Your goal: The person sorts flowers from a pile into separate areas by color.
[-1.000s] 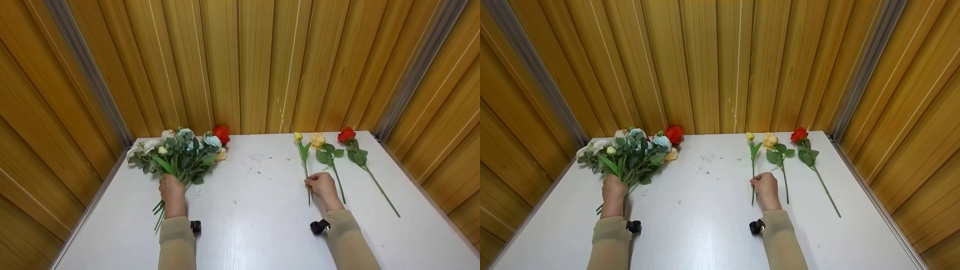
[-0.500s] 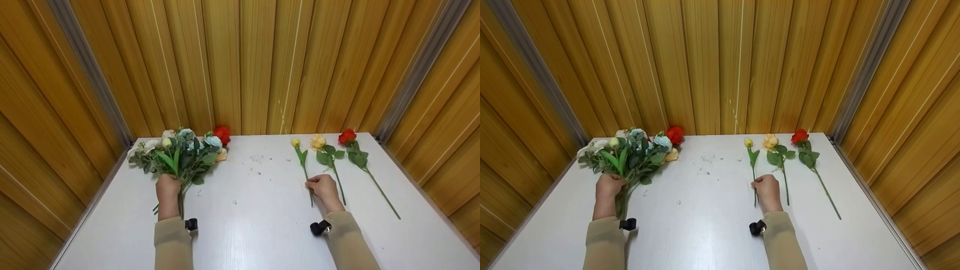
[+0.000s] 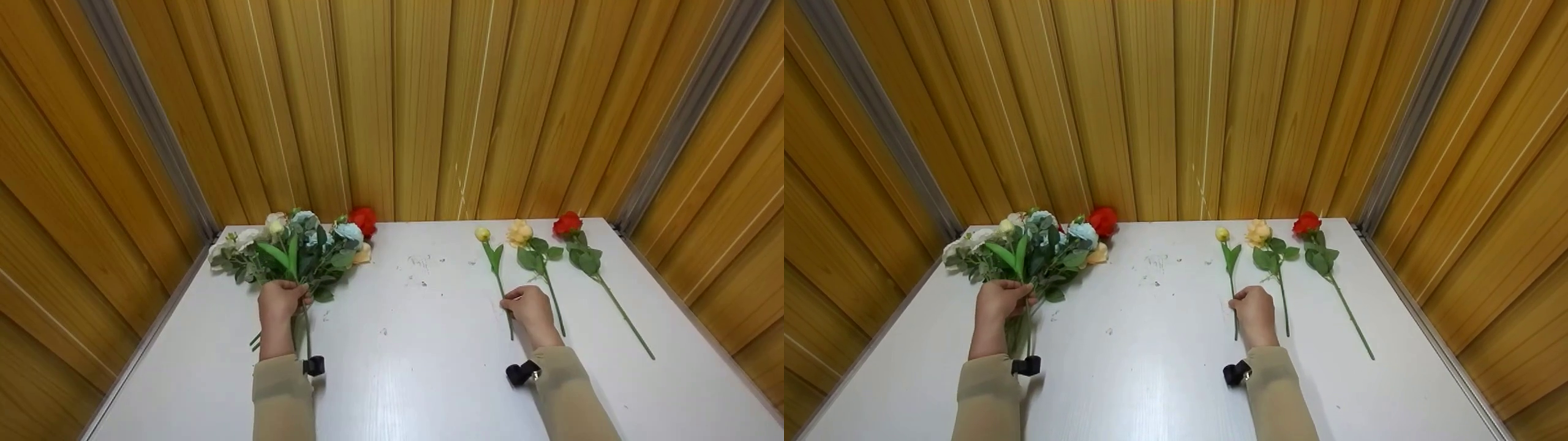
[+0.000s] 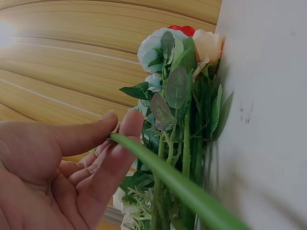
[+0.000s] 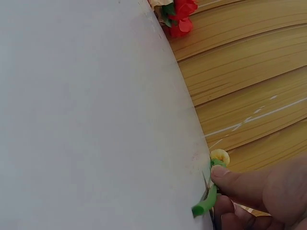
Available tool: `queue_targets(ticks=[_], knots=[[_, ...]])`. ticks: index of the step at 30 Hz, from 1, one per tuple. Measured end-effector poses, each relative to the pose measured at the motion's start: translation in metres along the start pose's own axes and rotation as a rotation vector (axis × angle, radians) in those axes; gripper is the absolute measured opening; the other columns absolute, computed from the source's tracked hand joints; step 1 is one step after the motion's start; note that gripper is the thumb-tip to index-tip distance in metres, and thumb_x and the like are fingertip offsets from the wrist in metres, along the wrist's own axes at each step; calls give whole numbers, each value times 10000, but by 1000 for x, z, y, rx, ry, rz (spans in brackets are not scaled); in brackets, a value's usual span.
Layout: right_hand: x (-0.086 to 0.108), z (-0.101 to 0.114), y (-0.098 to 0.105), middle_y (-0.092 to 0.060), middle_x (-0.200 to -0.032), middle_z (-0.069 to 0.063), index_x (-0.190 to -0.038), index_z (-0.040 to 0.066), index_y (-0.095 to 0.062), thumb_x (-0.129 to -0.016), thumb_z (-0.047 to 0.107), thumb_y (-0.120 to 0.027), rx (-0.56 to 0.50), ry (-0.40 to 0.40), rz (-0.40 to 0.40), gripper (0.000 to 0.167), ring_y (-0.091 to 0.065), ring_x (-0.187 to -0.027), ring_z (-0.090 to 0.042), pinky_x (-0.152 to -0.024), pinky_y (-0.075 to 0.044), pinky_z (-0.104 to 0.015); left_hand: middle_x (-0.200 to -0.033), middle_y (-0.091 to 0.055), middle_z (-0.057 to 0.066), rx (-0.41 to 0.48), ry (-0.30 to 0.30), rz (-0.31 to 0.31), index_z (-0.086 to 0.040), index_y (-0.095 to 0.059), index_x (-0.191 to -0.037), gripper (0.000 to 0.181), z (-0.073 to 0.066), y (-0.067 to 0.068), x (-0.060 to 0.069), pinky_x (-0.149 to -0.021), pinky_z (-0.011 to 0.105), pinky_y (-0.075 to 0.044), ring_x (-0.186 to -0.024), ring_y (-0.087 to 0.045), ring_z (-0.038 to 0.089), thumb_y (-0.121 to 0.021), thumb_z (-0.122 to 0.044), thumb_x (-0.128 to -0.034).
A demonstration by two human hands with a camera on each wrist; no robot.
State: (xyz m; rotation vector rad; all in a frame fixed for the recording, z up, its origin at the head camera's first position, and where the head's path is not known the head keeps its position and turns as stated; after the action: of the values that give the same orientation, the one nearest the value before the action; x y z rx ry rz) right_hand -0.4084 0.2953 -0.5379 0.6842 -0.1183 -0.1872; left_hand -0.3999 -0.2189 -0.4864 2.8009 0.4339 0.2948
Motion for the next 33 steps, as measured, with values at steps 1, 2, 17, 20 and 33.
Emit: queue_targets(ticks=[1, 2, 17, 20, 33], knots=[[0, 0, 0, -735, -883, -152, -1029, -50, -736, -921, 92, -743, 4, 5, -4, 179, -661, -673, -144, -607, -526, -265, -983, -776, 227, 14, 0, 2, 106, -670, -1217, 305, -1, -1, 0, -666, 338, -587, -738, -764, 211, -688, -91, -985], [0, 0, 0, -734, -868, -145, -1024, -47, -737, -916, 90, -746, 9, 9, -10, 175, -659, -662, -142, -599, -519, -261, -1018, -769, 243, 32, 4, 5, 105, -660, -1229, 313, -1, -3, 0, -691, 351, -599, -740, -765, 200, -689, -88, -984], [2, 4, 1, -715, -1070, -265, -1183, -90, -651, -947, 153, -719, 44, 10, -14, 346, -692, -783, -240, -657, -535, -327, -1008, -716, 214, 176, -59, 4, 76, -614, -1147, 226, -10, -16, 2, -645, 297, -577, -712, -748, 164, -698, -18, -961], [3, 7, 2, -698, -1122, -287, -1213, -87, -636, -959, 180, -707, 74, 24, -41, 375, -672, -790, -258, -658, -524, -331, -977, -725, 196, 177, -70, 5, 70, -608, -1141, 223, -14, -20, 3, -645, 292, -582, -718, -748, 159, -701, -23, -961], [15, 49, -19, -706, -817, -116, -1125, -28, -691, -993, 169, -670, -53, 106, -3, 238, -666, -650, -160, -565, -487, -261, -941, -763, 202, 156, -170, 58, 18, -636, -1045, 159, -36, -61, 18, -723, 373, -645, -743, -772, 199, -737, -36, -935]])
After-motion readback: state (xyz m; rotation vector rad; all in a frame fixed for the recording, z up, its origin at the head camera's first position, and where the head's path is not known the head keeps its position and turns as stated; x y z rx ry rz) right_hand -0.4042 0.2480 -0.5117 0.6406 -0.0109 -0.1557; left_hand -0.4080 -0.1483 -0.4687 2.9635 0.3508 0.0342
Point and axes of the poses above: each hand's wrist, its own x-axis away from the middle knuckle, its own y-axis out of the back of the hand, z = x × y, the point moved 5 cm from there along -x, towards the middle knuckle
